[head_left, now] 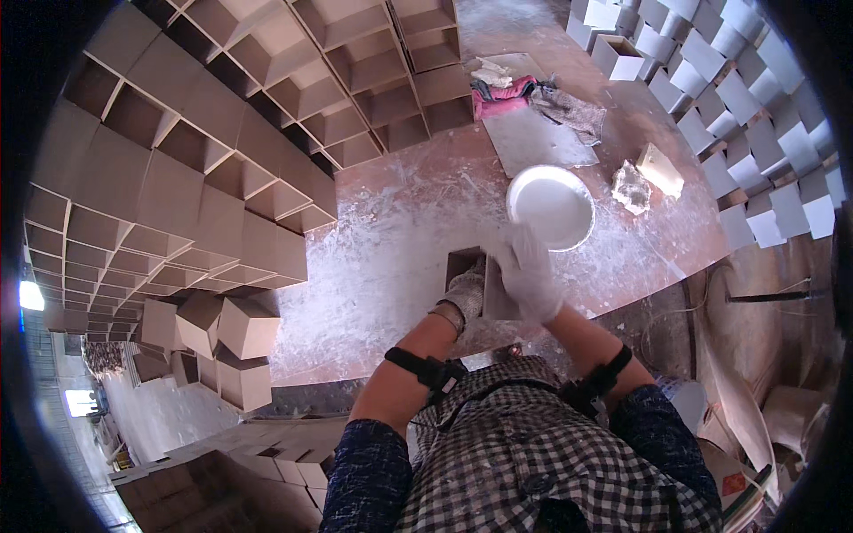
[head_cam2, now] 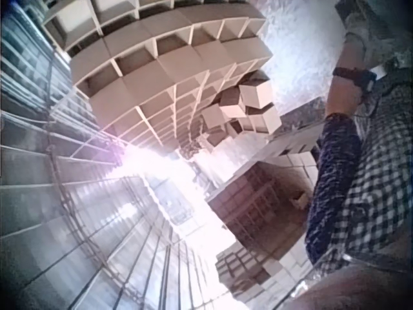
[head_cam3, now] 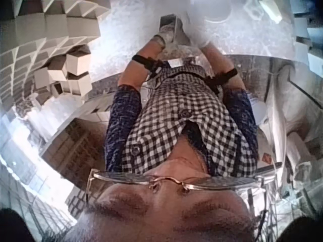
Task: Applying adhesive paste to the edges of wooden box components and assembling them.
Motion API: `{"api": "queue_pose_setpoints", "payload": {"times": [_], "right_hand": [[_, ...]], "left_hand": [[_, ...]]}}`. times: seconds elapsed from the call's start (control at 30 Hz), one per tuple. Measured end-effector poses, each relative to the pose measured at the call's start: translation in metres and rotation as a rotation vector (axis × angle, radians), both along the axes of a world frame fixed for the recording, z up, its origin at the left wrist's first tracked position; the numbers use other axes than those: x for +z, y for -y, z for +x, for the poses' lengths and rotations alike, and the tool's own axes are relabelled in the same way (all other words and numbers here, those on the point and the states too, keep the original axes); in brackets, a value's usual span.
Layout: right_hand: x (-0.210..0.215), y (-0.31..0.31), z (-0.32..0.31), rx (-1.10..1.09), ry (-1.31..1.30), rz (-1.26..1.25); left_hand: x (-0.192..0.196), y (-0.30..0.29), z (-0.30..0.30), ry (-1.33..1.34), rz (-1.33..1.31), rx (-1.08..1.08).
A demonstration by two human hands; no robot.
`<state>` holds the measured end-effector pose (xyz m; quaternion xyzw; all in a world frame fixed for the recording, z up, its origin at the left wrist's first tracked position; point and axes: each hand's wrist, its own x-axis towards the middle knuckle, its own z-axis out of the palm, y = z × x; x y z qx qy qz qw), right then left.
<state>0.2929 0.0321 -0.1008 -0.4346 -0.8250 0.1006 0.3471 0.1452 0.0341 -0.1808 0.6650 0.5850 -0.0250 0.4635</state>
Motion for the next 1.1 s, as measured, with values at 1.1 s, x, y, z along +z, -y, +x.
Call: {"api": "queue_pose_setpoints", "payload": {"times": [1.1], "right_hand": [[0.009,0.05,0.007,0.18,-0.043,-0.127]], "left_hand": [[-0.04,0.009,-0.014,0.216,0.237,0.013]]}}
